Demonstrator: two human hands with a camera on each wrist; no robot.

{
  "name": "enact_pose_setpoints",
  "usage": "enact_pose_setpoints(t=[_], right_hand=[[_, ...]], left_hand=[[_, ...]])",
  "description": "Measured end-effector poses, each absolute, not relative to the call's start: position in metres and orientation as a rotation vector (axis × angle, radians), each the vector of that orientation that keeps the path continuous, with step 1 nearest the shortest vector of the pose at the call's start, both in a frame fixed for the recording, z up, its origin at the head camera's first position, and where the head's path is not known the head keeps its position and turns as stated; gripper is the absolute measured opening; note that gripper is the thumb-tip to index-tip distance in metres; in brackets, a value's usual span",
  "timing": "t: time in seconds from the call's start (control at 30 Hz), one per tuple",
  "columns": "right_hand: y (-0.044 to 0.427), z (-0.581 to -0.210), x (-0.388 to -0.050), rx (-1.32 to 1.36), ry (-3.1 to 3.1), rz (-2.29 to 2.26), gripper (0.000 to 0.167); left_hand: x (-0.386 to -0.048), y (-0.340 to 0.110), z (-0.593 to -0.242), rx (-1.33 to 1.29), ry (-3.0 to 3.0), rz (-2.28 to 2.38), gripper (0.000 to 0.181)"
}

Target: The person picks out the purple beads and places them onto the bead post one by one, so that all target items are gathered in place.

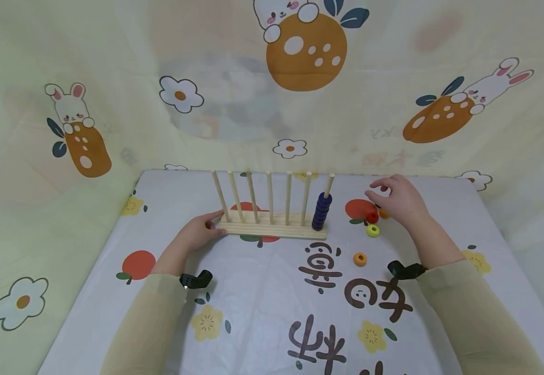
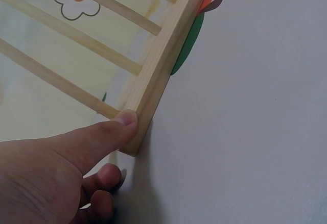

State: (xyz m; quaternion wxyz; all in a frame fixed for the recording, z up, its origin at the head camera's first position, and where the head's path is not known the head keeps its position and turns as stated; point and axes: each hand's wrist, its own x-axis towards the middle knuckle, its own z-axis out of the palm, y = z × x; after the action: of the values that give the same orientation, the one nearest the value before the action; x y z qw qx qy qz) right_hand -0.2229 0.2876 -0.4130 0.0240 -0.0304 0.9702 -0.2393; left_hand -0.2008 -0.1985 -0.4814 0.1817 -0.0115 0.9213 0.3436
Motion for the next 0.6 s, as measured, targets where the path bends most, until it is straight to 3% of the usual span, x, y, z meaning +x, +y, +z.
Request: enact_pose_setpoints(t=[0.6], right_hand=[[0.325, -0.454, -0.24, 0.08, 2.885, -0.748, 0.058]], left_hand=[[-0.202, -0.199, -0.484, -0.031, 2.608, 0.973, 0.069]])
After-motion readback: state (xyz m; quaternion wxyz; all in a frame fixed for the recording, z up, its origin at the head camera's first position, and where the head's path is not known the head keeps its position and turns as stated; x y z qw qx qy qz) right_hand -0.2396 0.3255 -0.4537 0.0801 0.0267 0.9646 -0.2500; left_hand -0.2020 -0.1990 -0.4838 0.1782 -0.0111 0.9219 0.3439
